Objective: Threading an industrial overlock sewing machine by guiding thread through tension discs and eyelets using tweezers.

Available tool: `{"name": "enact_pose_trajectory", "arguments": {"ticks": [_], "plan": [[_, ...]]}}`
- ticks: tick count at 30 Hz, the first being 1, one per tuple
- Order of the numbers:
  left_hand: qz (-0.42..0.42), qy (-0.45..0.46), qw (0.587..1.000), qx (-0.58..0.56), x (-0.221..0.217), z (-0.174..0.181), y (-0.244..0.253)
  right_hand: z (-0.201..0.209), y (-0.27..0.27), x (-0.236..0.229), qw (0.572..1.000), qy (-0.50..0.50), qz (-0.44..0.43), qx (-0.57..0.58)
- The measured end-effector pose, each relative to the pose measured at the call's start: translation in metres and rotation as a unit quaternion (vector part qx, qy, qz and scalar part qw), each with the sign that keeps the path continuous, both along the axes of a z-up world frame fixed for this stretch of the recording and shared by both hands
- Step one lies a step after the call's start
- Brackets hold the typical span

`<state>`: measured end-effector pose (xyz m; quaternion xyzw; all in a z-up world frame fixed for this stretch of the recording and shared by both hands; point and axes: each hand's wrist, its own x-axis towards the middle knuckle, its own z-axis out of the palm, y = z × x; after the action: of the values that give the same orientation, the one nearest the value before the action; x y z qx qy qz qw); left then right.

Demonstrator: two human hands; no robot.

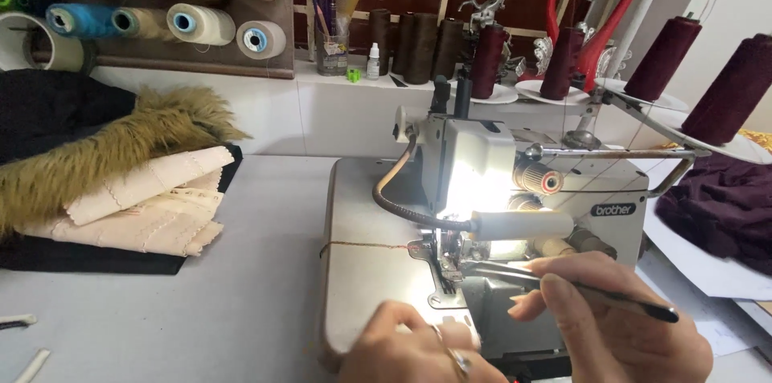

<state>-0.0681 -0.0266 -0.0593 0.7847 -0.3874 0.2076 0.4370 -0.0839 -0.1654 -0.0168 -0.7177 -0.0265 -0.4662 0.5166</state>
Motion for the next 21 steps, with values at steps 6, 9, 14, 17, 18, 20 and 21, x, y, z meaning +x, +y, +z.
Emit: {"name": "enact_pose_trajectory", "arguments": {"ticks": [6, 9, 14, 17, 18, 20, 21], "plan": [[0.02, -0.155, 0.986, 0.059, 0.004, -0.014, -0.008, -0.014, -0.023, 0.001, 0.997, 0.029, 0.045, -0.056], [0.025, -0.137, 0.986, 0.087, 0.005, -0.016, -0.012, -0.015, -0.021, -0.001, 0.998, 0.008, 0.035, -0.057], [0.074, -0.165, 0.983, 0.03, 0.003, -0.017, -0.027, -0.019, -0.024, 0.005, 0.986, -0.005, -0.005, -0.167], [0.08, -0.17, 0.981, 0.051, 0.004, -0.016, -0.025, -0.026, -0.034, 0.009, 0.981, -0.001, 0.008, -0.192], [0.08, -0.17, 0.981, 0.051, 0.008, -0.015, -0.023, -0.026, -0.03, 0.009, 0.981, -0.002, 0.008, -0.192], [0.114, -0.231, 0.966, 0.028, 0.016, -0.013, -0.017, -0.028, -0.023, 0.01, 0.994, -0.009, 0.053, -0.099], [0.114, -0.231, 0.966, 0.028, 0.022, -0.009, -0.012, -0.032, -0.025, 0.013, 0.994, -0.008, 0.053, -0.099]]}}
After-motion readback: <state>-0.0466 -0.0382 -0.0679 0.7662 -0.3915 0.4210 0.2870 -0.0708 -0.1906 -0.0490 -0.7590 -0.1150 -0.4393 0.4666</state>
